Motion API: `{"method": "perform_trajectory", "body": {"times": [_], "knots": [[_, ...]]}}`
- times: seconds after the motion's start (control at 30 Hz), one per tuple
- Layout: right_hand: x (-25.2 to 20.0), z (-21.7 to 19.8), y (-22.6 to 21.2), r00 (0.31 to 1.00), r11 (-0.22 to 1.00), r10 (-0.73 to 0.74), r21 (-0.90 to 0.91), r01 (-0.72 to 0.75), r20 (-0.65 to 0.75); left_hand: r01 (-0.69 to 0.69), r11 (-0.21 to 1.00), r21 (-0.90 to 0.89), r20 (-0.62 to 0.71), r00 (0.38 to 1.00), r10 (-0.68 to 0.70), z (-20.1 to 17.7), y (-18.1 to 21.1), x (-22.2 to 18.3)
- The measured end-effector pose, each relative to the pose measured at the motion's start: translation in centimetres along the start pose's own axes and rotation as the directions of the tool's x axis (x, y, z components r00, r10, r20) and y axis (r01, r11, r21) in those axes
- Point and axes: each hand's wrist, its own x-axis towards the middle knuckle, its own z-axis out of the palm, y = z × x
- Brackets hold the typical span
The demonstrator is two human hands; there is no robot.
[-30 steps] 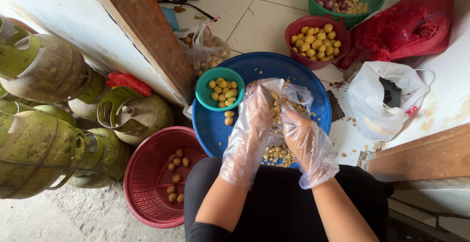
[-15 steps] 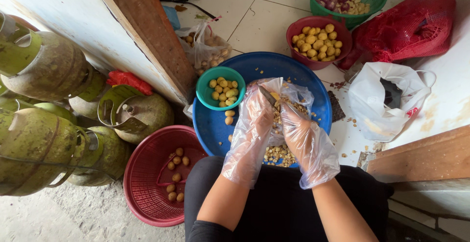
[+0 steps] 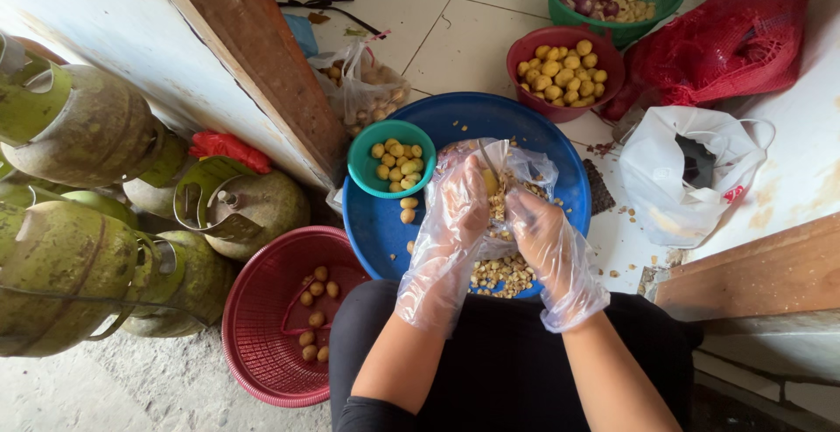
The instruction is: The person sits on the floor and uses a knife to peel small round nuts, placing the peeled items into a small bowl and the shells into a larger blue basin. The person handles the nuts one at a time and continues the peeling process throughout the clip.
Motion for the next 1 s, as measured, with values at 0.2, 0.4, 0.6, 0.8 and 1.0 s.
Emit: {"method": "perform_trajectory", "body": {"times": [0.2, 0.4, 0.6, 0.8, 1.0], "knots": [[-0.3, -0.3, -1.0, 0.998, 0.997, -0.066, 0.036, 0.066, 0.005, -0.013, 0.999, -0.030, -0.009, 1.000, 0.012, 0.8, -1.9, 0.5], [-0.1, -0.5, -0.5, 0.998, 0.996, -0.047, 0.072, 0.043, 0.042, -0.029, 0.995, -0.096, 0.035, 0.999, 0.032, 0.2, -1.4, 0.1], [0.9, 0.3, 0.8, 0.970, 0.733, 0.087, 0.646, -0.216, 0.225, -0.102, 0.991, -0.090, 0.122, 0.986, 0.113, -0.9, 0.4, 0.5], [2.5, -1.9, 2.1, 0.893, 0.529, 0.158, 0.727, -0.438, 0.422, -0.090, 0.763, -0.640, -0.031, 0.995, 0.092, -2.0, -1.8, 0.4], [4.4, -0.1, 4.5, 0.974, 0.921, 0.195, -0.365, -0.139, 0.120, 0.258, 0.959, 0.113, -0.120, 0.962, -0.244, -3.1, -13.8, 7.5]]}}
